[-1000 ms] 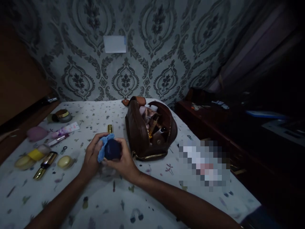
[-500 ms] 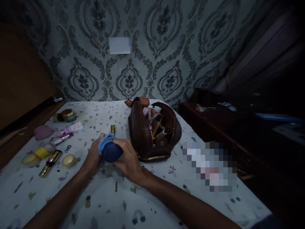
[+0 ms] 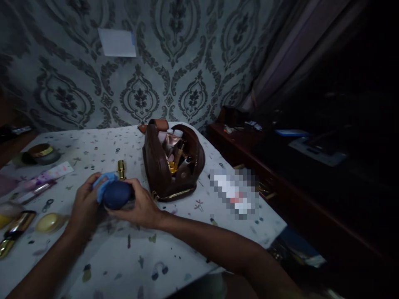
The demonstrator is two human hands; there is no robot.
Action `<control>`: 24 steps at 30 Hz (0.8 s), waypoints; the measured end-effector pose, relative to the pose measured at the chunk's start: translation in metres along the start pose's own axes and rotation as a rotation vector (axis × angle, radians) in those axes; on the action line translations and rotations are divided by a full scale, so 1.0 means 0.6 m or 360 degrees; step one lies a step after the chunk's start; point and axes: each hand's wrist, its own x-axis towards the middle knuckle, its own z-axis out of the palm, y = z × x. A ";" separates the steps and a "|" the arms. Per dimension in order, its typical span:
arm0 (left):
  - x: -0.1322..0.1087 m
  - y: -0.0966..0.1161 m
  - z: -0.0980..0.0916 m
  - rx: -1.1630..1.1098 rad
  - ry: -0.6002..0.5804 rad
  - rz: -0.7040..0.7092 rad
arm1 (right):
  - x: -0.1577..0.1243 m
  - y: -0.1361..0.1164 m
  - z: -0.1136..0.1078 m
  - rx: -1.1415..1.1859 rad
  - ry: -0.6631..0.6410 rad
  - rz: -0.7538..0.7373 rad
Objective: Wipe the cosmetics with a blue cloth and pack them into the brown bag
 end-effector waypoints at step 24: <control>0.005 0.007 -0.027 0.0665 -0.0238 0.1066 | -0.001 0.014 0.000 -0.0321 -0.0137 -0.0088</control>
